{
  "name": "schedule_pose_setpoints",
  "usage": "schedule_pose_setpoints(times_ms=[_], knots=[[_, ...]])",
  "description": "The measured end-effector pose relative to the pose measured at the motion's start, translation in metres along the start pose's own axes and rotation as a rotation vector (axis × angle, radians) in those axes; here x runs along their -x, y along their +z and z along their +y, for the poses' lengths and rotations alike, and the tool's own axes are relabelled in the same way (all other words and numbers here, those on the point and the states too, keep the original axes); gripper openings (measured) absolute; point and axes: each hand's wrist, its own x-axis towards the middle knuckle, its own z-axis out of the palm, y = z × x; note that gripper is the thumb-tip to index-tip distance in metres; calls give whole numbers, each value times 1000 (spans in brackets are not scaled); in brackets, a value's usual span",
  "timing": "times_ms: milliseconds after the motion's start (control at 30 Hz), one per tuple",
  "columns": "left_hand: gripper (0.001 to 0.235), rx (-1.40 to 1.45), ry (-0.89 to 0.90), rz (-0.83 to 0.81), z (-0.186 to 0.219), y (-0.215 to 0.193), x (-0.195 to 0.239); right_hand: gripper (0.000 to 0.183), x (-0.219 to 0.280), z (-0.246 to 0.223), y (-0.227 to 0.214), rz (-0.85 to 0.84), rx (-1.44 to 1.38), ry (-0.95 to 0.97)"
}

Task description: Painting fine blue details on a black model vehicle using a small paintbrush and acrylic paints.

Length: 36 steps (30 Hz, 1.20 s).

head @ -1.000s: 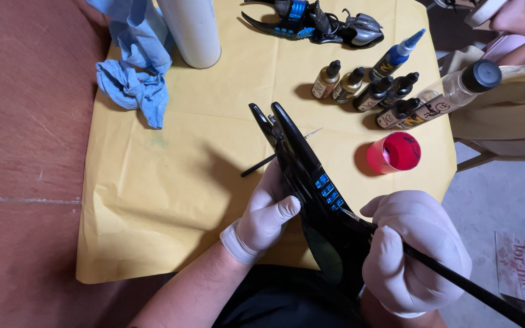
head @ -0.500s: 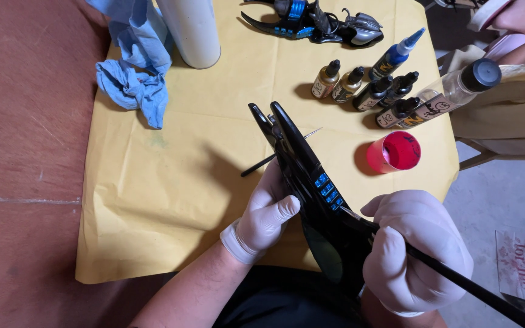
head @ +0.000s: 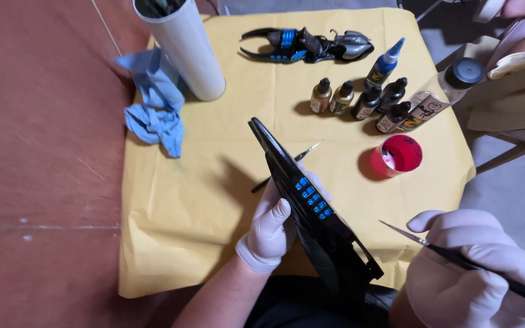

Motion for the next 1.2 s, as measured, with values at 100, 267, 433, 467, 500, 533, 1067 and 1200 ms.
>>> schedule_pose_setpoints(times_ms=[100, 267, 433, 467, 500, 533, 1067, 1200], knots=[[58, -12, -4, 13, -1, 1, 1, 36, 25, 28, -21, 121, -174, 102], [59, -76, -27, 66, 0, 10, 0, 10, 45, 46, -43, 230, -699, 704], [59, -64, -76, 89, 2, 24, -2, 18, 64, 66, -49, 246, -882, 965], [59, -52, -89, 96, 3, 26, -2, 17, 68, 69, -49, 253, -920, 995], [59, -60, -88, 92, 8, 26, -2, 17, 68, 71, -49, 257, -928, 991], [59, -54, -123, 83, 13, 26, -3, 17, 69, 71, -48, 246, -932, 984], [47, -616, -502, 402, 151, 9, -3, 13, 96, 83, -56, 65, -899, 879], [41, -703, -510, 359, 161, -1, -5, 12, 99, 86, -56, 50, -917, 874]])
